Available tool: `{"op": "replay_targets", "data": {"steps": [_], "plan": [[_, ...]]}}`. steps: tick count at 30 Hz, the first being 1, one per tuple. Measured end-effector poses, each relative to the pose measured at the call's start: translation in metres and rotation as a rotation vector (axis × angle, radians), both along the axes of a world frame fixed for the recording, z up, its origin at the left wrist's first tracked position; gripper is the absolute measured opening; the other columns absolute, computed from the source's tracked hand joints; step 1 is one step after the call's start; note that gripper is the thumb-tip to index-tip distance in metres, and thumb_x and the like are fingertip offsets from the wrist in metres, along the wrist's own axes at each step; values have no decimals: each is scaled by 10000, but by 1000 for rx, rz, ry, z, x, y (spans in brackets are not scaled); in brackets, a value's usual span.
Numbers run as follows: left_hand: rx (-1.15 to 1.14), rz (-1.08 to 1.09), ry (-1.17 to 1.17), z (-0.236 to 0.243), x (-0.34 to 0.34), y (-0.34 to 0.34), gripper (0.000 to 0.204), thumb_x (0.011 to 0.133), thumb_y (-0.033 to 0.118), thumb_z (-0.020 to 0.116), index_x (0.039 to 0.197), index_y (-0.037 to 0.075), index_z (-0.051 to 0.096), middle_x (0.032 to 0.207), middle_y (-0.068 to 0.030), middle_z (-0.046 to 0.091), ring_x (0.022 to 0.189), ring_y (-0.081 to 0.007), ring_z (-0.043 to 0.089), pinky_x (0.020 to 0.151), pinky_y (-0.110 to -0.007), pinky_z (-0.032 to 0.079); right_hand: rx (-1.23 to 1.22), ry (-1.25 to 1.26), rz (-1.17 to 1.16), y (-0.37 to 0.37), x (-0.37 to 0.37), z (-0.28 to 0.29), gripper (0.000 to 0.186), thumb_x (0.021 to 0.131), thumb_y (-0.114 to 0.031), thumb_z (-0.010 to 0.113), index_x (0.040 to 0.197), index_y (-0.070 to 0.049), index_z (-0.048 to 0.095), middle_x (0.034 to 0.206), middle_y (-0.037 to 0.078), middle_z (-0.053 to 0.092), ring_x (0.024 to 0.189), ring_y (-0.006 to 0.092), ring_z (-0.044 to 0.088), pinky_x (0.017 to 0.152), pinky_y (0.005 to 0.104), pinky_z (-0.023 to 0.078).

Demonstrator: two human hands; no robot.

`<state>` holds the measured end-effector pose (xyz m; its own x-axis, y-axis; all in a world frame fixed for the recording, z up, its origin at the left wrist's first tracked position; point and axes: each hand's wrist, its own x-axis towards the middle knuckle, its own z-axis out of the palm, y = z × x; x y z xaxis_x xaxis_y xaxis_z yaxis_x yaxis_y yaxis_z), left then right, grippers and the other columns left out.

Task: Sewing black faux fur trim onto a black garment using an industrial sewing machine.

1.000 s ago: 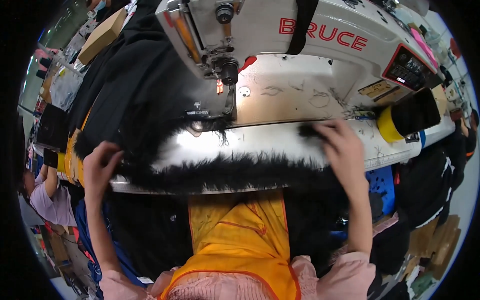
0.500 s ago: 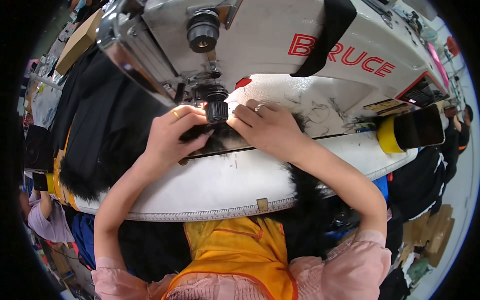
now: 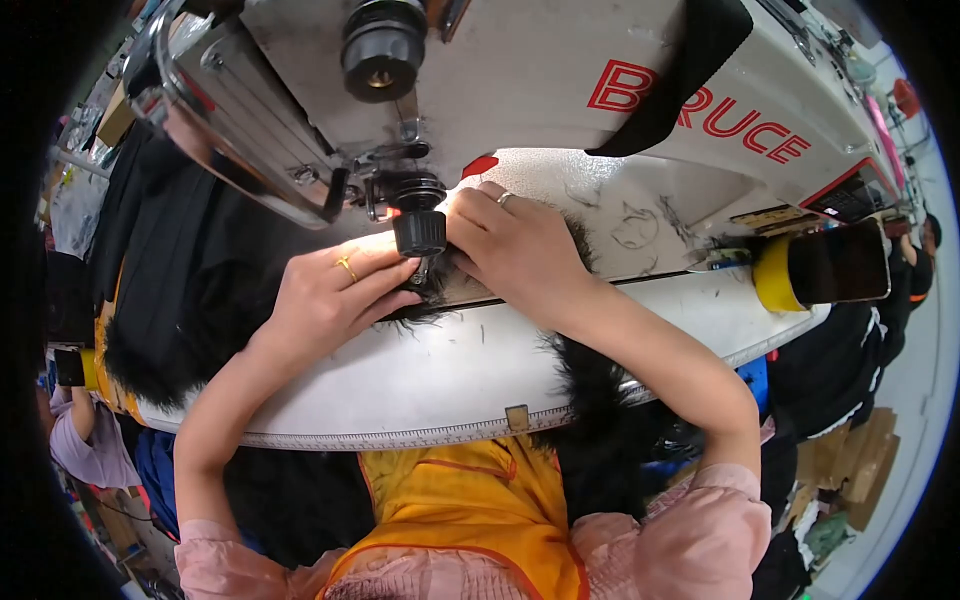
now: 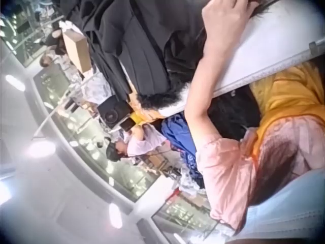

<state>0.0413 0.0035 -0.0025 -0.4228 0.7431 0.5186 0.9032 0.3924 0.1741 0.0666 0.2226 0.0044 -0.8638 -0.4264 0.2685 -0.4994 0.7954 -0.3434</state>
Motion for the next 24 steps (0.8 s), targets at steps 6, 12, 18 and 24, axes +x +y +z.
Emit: {"op": "replay_targets", "data": {"steps": [6, 12, 18, 24], "plan": [[-48, -12, 13, -1, 3, -11, 281, 761, 212, 680, 985, 45, 656, 1025, -53, 639, 942, -198, 621, 720, -300, 531, 26, 156, 278, 9, -1, -8, 267, 746, -225, 713, 978, -101, 664, 935, 58, 649, 844, 177, 621, 753, 266, 488], [-96, 10, 72, -2, -17, -14, 297, 815, 242, 622, 1046, 55, 633, 1000, -74, 634, 925, -209, 613, 702, -302, 516, 99, 376, 248, 18, -27, -67, 168, 569, -201, 602, 735, -186, 621, 626, -57, 499, 603, 145, 510, 534, 270, 434], [-177, 130, 58, 2, -16, -21, 288, 827, 244, 611, 1026, 39, 638, 932, -92, 636, 895, -213, 612, 711, -304, 510, 359, -91, 209, 7, -32, -20, 234, 848, -189, 611, 1079, -161, 636, 1024, 79, 645, 893, 244, 632, 757, 344, 518], [-268, 176, 87, 0, -13, -15, 311, 841, 250, 580, 1055, 29, 619, 900, -100, 633, 819, -204, 595, 720, -285, 496, 67, -79, 208, 9, -36, -31, 237, 844, -195, 621, 1042, -67, 649, 1017, 85, 653, 904, 230, 626, 771, 333, 493]]}}
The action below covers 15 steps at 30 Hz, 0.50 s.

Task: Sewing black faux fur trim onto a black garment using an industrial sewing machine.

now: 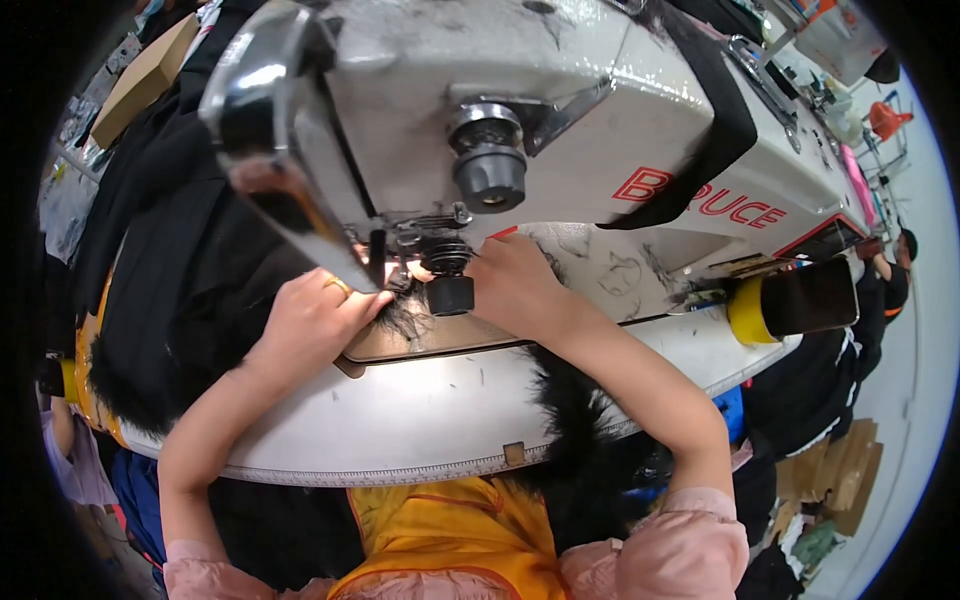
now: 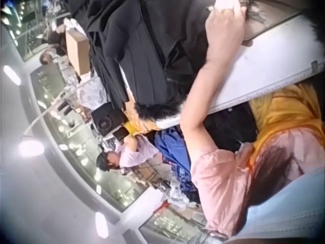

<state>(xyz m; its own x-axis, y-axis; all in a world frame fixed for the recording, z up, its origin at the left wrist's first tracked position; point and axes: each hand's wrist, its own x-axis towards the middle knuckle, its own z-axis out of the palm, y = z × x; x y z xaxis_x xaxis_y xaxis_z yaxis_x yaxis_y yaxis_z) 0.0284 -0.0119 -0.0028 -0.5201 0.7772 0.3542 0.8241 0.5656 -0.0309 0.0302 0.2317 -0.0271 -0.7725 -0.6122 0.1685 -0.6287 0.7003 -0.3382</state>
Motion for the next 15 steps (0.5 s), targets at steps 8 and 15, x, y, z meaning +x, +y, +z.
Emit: {"op": "replay_targets", "data": {"steps": [8, 15], "plan": [[-20, 42, -11, -1, -2, 2, 146, 785, 225, 636, 762, 81, 622, 741, -45, 583, 715, -195, 573, 601, -301, 469, -140, 346, -99, 7, -4, -19, 138, 605, -156, 604, 516, -84, 529, 552, 85, 539, 581, 278, 566, 519, 395, 434], [26, -4, 7, -2, -14, 1, 269, 710, 137, 586, 977, 154, 620, 777, -13, 589, 794, -178, 576, 713, -274, 472, 205, 770, -121, 5, -1, -5, 265, 672, -275, 648, 535, -60, 575, 547, 105, 543, 566, 286, 563, 560, 386, 453]]}}
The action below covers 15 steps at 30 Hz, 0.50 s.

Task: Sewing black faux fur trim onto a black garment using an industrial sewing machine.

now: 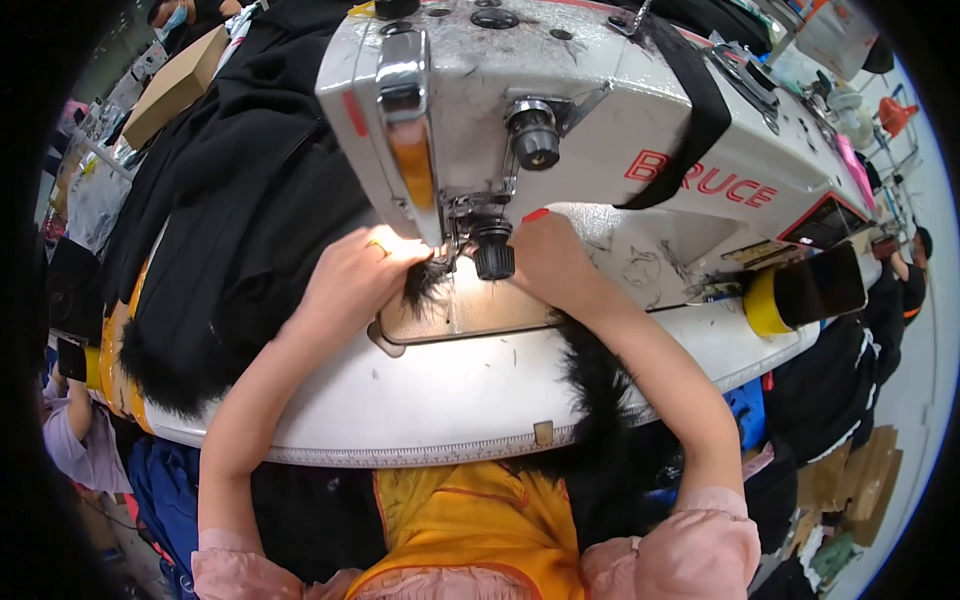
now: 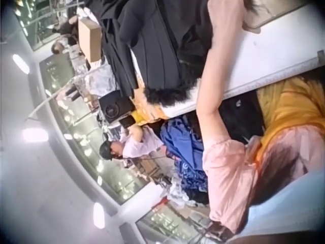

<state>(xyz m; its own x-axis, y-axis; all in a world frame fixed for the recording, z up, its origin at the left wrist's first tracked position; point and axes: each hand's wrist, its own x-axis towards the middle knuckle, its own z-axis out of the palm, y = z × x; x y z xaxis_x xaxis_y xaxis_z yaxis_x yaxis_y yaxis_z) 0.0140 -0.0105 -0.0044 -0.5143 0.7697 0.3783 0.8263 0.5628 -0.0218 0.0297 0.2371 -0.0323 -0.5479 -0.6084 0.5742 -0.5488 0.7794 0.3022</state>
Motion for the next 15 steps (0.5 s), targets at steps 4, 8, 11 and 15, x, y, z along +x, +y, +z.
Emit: {"op": "replay_targets", "data": {"steps": [4, 8, 11, 15], "plan": [[215, -70, -50, -5, -3, -9, 236, 715, 99, 589, 950, 103, 593, 842, -22, 575, 810, -184, 569, 709, -296, 482, -198, -600, -126, -5, 16, 23, 242, 795, -229, 646, 1033, -191, 670, 957, -13, 630, 784, 219, 571, 704, 340, 453], [257, -65, -132, 4, 27, -4, 405, 568, -58, 624, 947, 80, 597, 870, -37, 592, 799, -226, 584, 674, -327, 495, -306, -459, 54, -26, 48, 35, 227, 775, -248, 664, 986, -164, 675, 861, 19, 587, 791, 242, 568, 689, 349, 456], [356, -9, -267, 12, 29, -5, 409, 562, -100, 583, 946, 39, 596, 884, -71, 603, 818, -264, 592, 700, -331, 490, -280, -643, -59, -49, 49, 49, 209, 804, -245, 648, 977, -129, 674, 826, 28, 603, 726, 188, 587, 657, 332, 457], [552, 12, -433, 18, 41, -3, 367, 636, -93, 539, 990, -2, 574, 901, -138, 597, 864, -341, 575, 743, -369, 479, -1259, -1584, -86, -67, 47, 46, 271, 888, -219, 564, 961, 34, 632, 820, 9, 637, 663, 69, 581, 650, 206, 484]]}}
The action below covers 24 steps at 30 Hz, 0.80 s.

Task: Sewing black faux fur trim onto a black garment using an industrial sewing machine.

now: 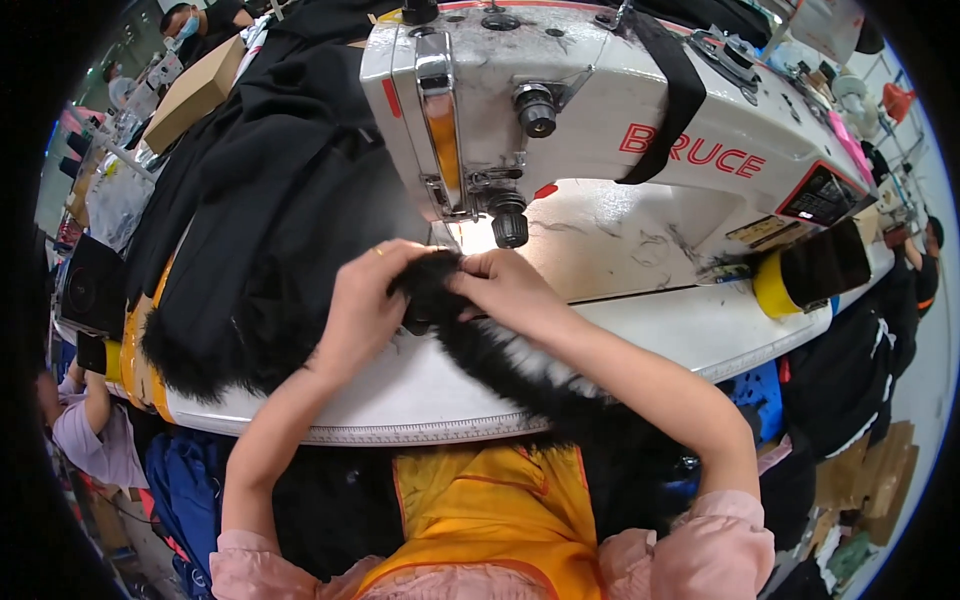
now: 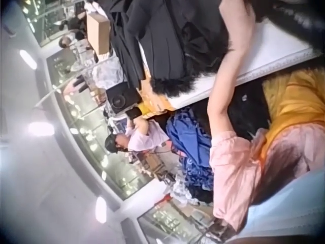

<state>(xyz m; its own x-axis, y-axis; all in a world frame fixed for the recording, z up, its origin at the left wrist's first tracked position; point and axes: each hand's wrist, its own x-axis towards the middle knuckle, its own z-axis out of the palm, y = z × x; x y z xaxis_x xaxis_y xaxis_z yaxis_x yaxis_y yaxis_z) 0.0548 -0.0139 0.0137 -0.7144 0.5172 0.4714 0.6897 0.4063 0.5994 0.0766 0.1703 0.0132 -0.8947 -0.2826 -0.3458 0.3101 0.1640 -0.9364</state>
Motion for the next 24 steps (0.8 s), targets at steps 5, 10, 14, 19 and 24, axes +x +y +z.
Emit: {"op": "replay_targets", "data": {"steps": [5, 10, 14, 19, 24], "plan": [[-16, 35, -62, -5, 17, -8, 361, 668, -72, 560, 1021, -2, 589, 976, -164, 609, 908, -337, 581, 785, -373, 472, -317, -204, -28, -4, 3, -5, 225, 907, -189, 526, 982, 4, 613, 887, 36, 638, 752, 81, 609, 702, 201, 495], [-39, 32, -196, -1, 5, -6, 263, 647, -41, 614, 910, -27, 615, 903, -141, 636, 864, -310, 601, 774, -337, 484, -264, -304, 147, 13, -3, 3, 306, 909, -242, 536, 1046, 27, 584, 910, 53, 645, 811, 124, 639, 705, 245, 504], [-220, -9, 239, -8, 0, -7, 293, 605, 0, 631, 896, 28, 620, 804, -63, 606, 792, -226, 596, 706, -315, 485, 546, 229, 157, 27, 7, 17, 290, 868, -211, 594, 1099, -38, 578, 915, 54, 637, 783, 158, 649, 707, 259, 496], [-280, -14, 576, -18, -1, 12, 114, 682, 87, 566, 793, 79, 540, 689, -11, 468, 700, -147, 502, 651, -267, 425, 710, 1041, 109, 20, 8, -13, 350, 701, -102, 685, 1039, -143, 605, 876, 36, 606, 777, 233, 612, 670, 332, 482], [-347, -14, 601, -14, 1, 1, 120, 682, 85, 583, 799, 70, 559, 753, -2, 540, 757, -136, 562, 699, -268, 457, 774, 1117, 214, 19, -2, -19, 307, 649, -35, 659, 940, -124, 613, 862, 9, 612, 800, 228, 601, 676, 337, 480]]}}
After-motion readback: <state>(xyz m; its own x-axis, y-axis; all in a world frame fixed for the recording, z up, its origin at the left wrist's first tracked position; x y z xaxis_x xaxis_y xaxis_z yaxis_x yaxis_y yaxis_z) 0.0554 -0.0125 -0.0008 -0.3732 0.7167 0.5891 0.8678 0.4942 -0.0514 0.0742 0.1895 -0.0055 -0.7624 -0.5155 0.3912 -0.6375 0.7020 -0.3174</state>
